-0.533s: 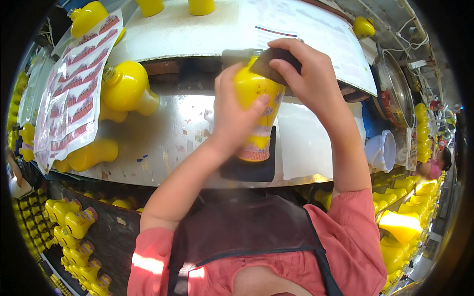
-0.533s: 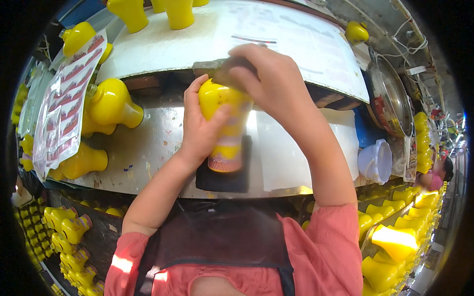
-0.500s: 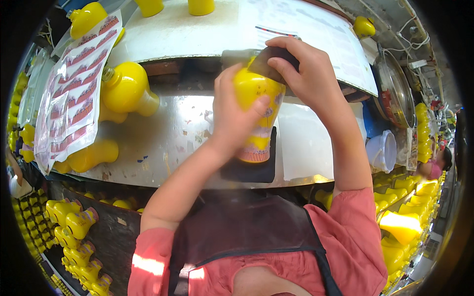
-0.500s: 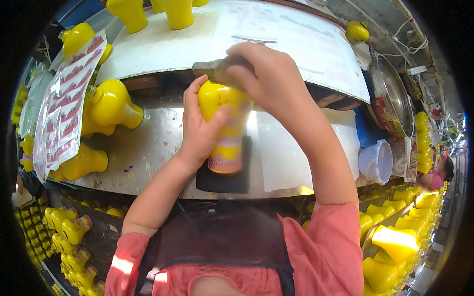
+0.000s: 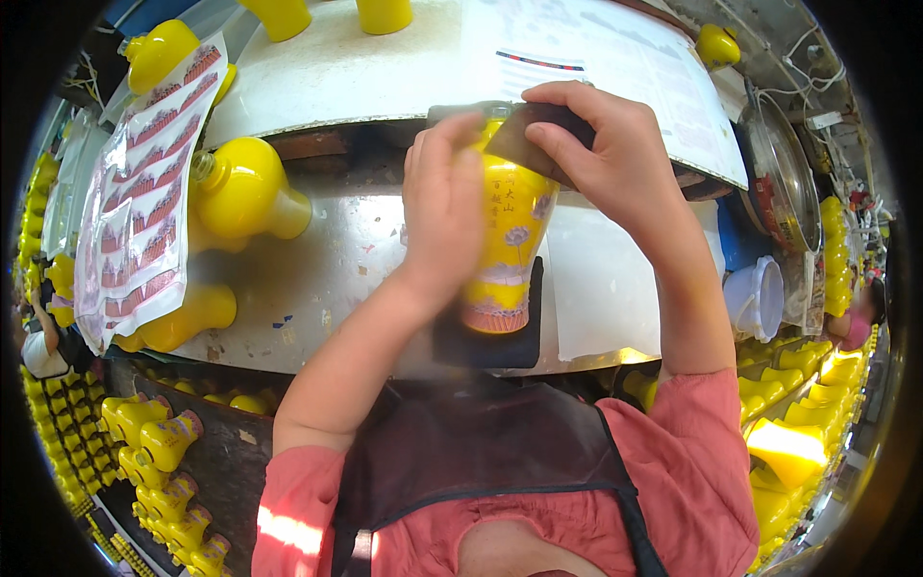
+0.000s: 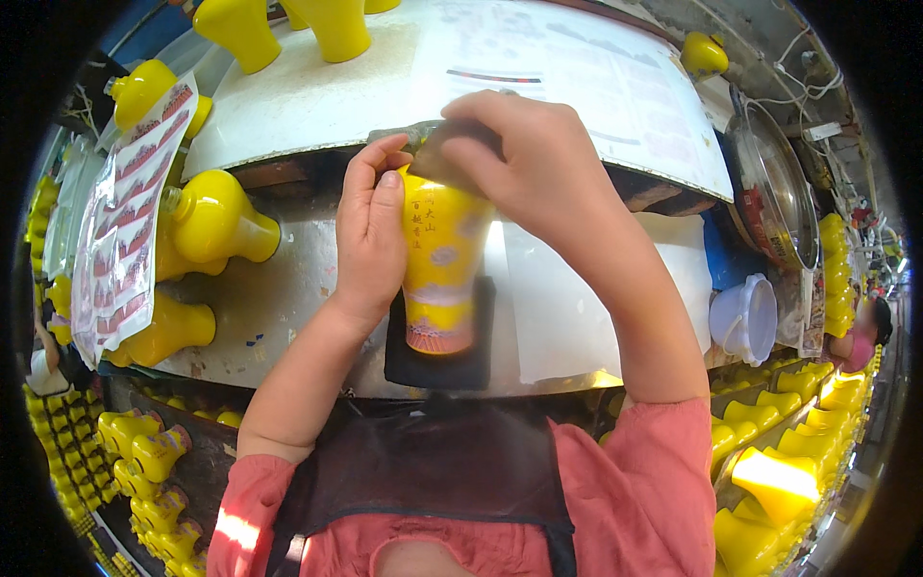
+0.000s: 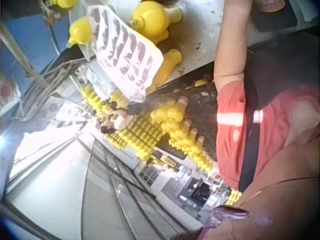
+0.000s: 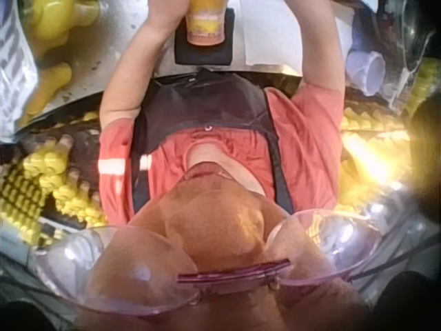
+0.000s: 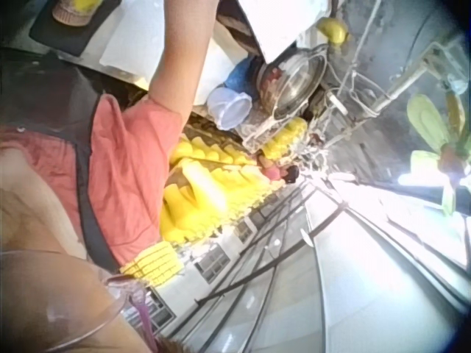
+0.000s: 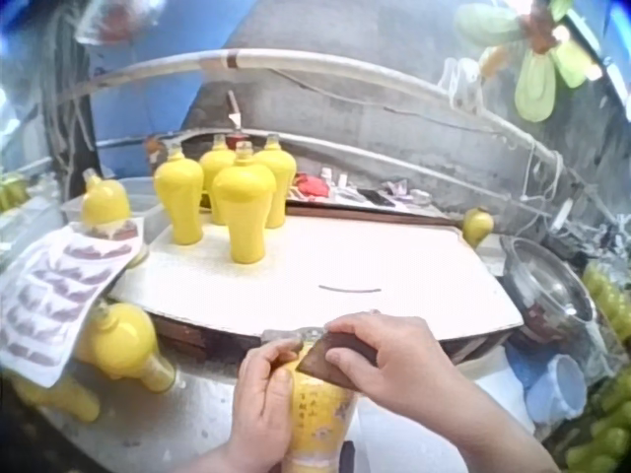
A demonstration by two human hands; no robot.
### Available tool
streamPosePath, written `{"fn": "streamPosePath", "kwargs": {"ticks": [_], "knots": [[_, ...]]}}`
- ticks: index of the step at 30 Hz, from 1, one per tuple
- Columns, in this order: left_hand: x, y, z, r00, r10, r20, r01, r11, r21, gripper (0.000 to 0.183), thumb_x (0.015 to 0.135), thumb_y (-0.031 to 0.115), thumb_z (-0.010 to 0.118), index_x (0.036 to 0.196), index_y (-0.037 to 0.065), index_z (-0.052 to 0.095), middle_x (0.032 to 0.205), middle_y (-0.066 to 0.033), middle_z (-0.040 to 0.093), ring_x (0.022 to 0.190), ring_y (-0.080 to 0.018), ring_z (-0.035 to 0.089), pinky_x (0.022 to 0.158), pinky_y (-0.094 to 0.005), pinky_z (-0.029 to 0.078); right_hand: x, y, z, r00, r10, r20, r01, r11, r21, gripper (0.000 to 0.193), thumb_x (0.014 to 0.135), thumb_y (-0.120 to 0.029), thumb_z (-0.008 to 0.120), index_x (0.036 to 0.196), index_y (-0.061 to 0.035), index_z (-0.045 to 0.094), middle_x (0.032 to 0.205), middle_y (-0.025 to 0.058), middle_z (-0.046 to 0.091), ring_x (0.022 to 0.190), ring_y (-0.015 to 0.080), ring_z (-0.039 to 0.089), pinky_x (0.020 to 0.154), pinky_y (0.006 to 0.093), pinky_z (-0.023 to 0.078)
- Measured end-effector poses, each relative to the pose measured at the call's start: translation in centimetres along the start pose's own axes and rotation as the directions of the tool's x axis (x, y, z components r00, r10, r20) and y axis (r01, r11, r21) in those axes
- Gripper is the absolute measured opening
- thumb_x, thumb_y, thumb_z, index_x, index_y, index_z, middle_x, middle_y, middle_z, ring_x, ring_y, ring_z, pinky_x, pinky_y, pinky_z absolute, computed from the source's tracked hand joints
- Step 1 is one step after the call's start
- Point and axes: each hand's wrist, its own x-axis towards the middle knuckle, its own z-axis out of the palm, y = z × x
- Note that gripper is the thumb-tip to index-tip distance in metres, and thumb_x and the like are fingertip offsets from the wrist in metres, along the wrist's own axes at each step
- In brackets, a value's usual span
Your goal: The person smooths a yellow plastic bottle with a cloth, then applies a small round sticker to the bottle's neck and a larger rectangular label to the body. The person places the finished bottle on a nearby shelf and picks up another bottle to repeat the process.
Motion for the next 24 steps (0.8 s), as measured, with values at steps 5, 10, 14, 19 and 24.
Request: {"fn": "streamPosePath", "kwargs": {"ticks": [5, 10, 14, 19, 24], "knots": [[0.6, 1.3, -0.2, 0.990, 0.062, 0.129, -0.108, 0.914, 0.390, 0.042, 0.091, 0.028, 0.066, 0.126, 0.004, 0.061, 0.116, -0.0159, 0.059, 0.111, -0.0355, 0.055, 0.101, -0.0467, 0.044, -0.4, 1.7, 0.8, 0.996, -0.068, -0.057, 0.064, 0.995, -0.074, 0.021, 0.088, -0.013, 0.070, 0.107, -0.0033, 0.072, 0.091, 0.0184, 0.072, 0.082, 0.0380, 0.070, 0.073, 0.0383, 0.057], [1.7, 1.2, -0.2, 0.990, -0.047, 0.132, 0.005, 0.954, 0.301, 0.033, 0.092, 0.018, 0.067, 0.120, 0.001, 0.065, 0.114, -0.0080, 0.060, 0.102, -0.0157, 0.060, 0.090, -0.0292, 0.051, -3.4, 1.1, 0.4, 0.941, -0.255, -0.224, 0.166, 0.922, -0.350, 0.020, 0.085, -0.009, 0.073, 0.105, -0.0103, 0.074, 0.089, 0.0123, 0.072, 0.078, 0.0322, 0.071, 0.068, 0.0368, 0.057], [1.9, 0.9, -0.1, 0.985, -0.140, 0.101, 0.126, 0.983, 0.134, 0.022, 0.100, 0.016, 0.062, 0.115, 0.001, 0.069, 0.109, -0.0052, 0.066, 0.097, -0.0115, 0.062, 0.086, -0.0252, 0.051, -7.3, -2.0, 1.3, 0.846, -0.527, -0.078, 0.477, 0.815, -0.328, 0.033, 0.074, -0.006, 0.083, 0.106, -0.0140, 0.077, 0.102, 0.0090, 0.075, 0.088, 0.0244, 0.073, 0.073, 0.0331, 0.059], [1.6, 1.9, -0.4, 0.950, -0.291, 0.111, 0.307, 0.934, -0.183, 0.021, 0.105, 0.015, 0.059, 0.116, 0.000, 0.069, 0.109, -0.0045, 0.068, 0.097, -0.0103, 0.062, 0.088, -0.0243, 0.051, -9.0, -2.9, 2.7, 0.786, -0.618, -0.013, 0.595, 0.762, -0.257, 0.028, 0.077, -0.020, 0.079, 0.101, -0.0087, 0.073, 0.098, 0.0087, 0.070, 0.091, 0.0254, 0.072, 0.077, 0.0376, 0.061], [1.0, 2.2, -0.2, 0.974, -0.212, 0.084, 0.209, 0.977, 0.039, 0.024, 0.103, 0.020, 0.063, 0.117, 0.000, 0.069, 0.113, -0.0059, 0.066, 0.101, -0.0131, 0.062, 0.093, -0.0273, 0.051, -9.0, -4.4, 3.2, 0.736, -0.633, 0.240, 0.663, 0.745, -0.072, 0.025, 0.073, -0.018, 0.073, 0.095, -0.0063, 0.070, 0.080, 0.0068, 0.060, 0.081, 0.0254, 0.067, 0.075, 0.0379, 0.058]]}}
